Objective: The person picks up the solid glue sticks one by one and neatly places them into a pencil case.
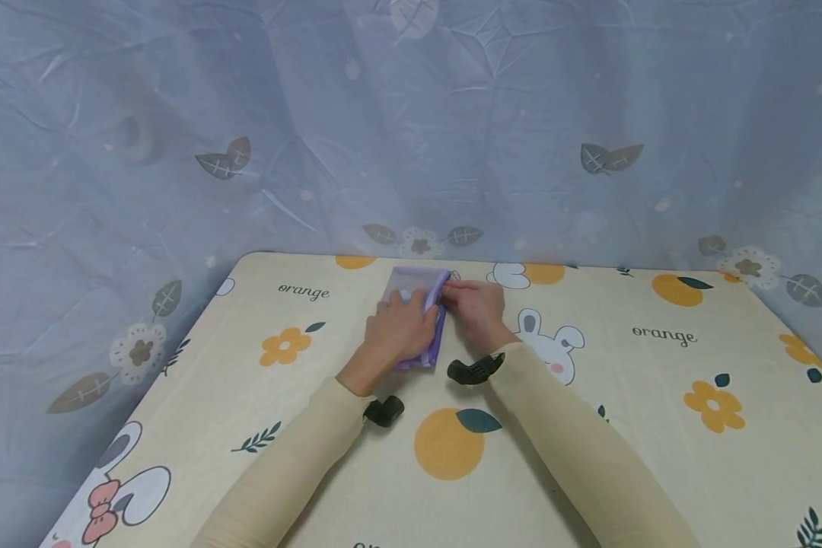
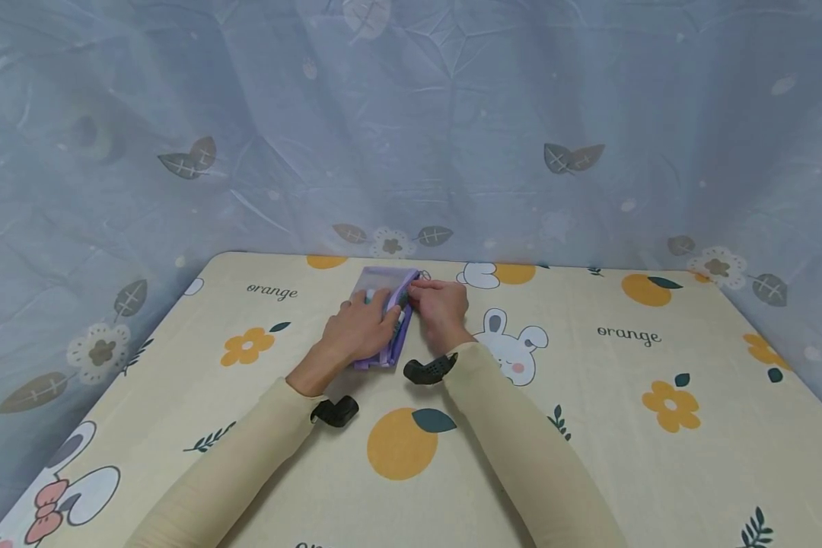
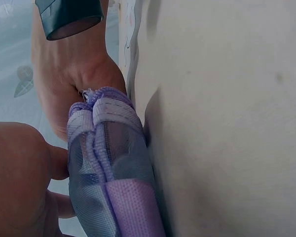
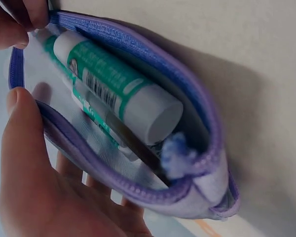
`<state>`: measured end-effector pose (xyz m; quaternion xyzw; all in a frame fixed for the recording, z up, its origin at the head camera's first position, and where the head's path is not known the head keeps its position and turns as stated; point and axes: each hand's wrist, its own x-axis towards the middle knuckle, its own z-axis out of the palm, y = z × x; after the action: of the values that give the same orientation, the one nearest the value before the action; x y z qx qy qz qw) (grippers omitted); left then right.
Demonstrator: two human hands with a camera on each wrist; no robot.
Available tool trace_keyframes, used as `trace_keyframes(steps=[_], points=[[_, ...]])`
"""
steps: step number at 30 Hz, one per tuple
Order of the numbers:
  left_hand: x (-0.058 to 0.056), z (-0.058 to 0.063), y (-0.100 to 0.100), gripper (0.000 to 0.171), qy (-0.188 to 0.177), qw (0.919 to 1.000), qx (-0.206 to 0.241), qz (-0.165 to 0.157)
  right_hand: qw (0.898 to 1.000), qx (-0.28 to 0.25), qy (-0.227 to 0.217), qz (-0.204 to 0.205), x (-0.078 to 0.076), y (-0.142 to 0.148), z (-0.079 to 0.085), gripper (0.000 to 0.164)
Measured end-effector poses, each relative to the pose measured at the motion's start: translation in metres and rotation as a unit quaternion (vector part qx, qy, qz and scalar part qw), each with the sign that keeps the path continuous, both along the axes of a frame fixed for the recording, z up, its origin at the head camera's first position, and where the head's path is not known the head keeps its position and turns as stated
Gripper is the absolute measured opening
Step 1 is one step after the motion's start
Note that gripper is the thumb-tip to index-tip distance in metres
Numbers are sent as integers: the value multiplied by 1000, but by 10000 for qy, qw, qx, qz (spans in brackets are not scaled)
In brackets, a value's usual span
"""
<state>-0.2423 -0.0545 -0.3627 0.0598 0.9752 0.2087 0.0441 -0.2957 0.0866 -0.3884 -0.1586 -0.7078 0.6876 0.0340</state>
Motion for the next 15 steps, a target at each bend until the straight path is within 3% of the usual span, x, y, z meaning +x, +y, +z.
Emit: trace_keyframes(steps=[15], points=[[0,2,0,61,-106,9998,-149,-4,9973,-636,98,352,2,4,-2,28]])
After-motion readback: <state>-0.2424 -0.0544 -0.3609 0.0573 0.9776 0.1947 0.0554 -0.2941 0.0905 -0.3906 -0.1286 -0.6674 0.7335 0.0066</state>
